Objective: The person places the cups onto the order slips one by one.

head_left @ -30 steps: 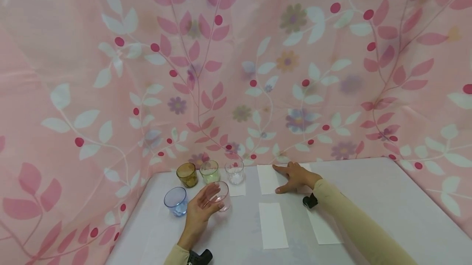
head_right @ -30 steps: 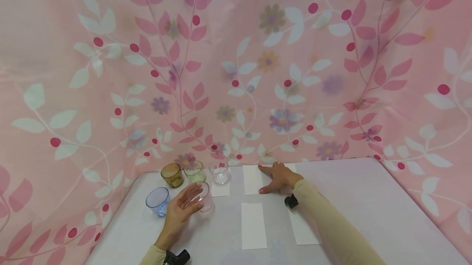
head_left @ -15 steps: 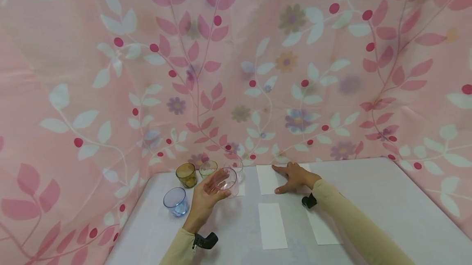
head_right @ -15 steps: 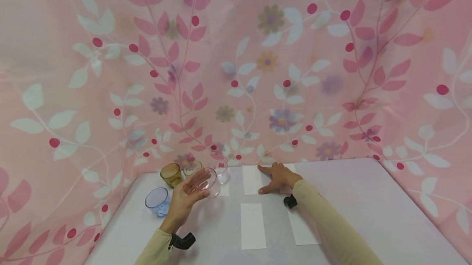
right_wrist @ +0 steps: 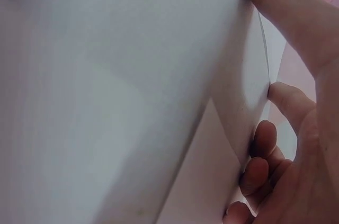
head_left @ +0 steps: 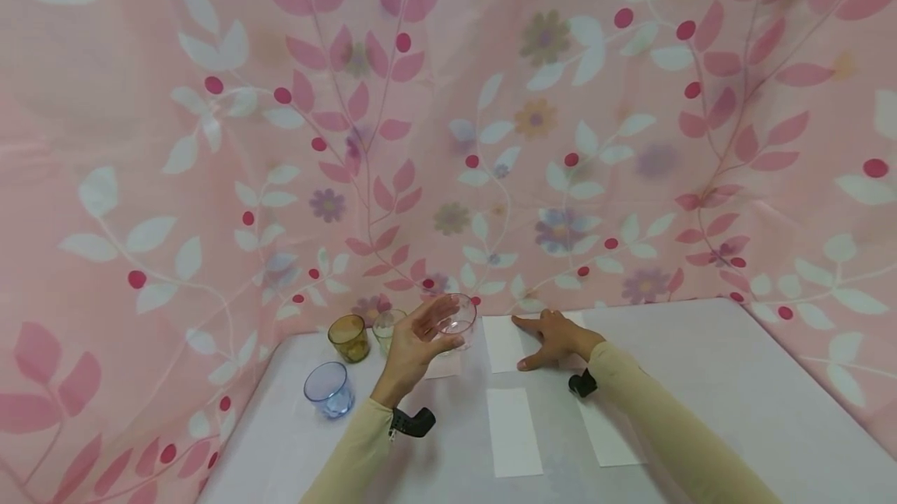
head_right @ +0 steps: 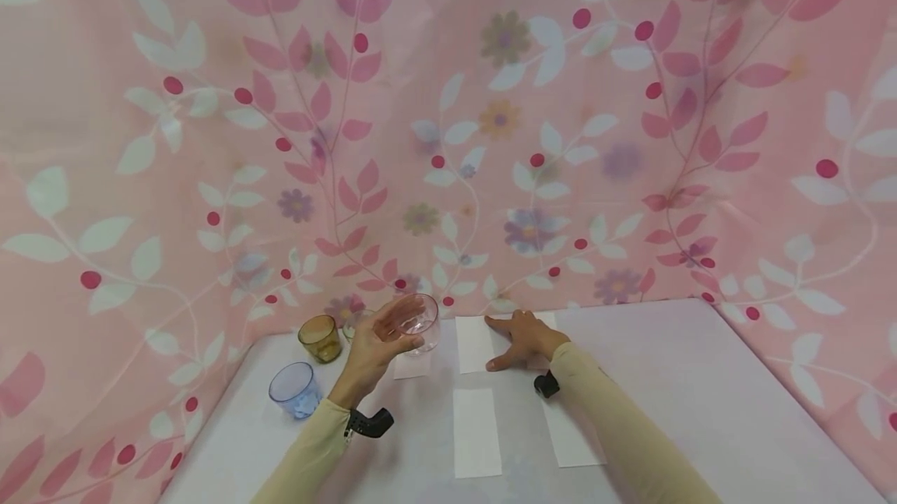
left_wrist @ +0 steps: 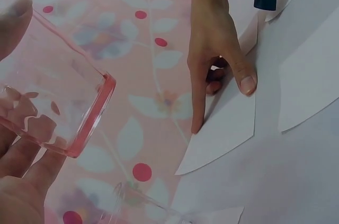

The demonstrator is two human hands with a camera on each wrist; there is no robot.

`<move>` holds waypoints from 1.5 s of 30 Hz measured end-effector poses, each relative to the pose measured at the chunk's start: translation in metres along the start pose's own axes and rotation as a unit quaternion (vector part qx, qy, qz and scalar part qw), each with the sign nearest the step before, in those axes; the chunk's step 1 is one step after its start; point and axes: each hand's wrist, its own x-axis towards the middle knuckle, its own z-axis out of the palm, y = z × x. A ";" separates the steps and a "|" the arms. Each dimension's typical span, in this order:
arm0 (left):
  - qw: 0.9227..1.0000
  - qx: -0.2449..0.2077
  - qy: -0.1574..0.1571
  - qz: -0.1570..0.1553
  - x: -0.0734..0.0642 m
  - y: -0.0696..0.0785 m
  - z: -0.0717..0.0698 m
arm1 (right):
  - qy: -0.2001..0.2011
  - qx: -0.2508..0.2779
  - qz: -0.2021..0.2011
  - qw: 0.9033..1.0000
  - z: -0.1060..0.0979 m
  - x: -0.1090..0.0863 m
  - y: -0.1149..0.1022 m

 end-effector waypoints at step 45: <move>0.996 -0.046 -0.030 -0.073 0.062 -0.077 0.063 | 0.006 -0.011 0.004 1.000 -0.001 0.001 0.001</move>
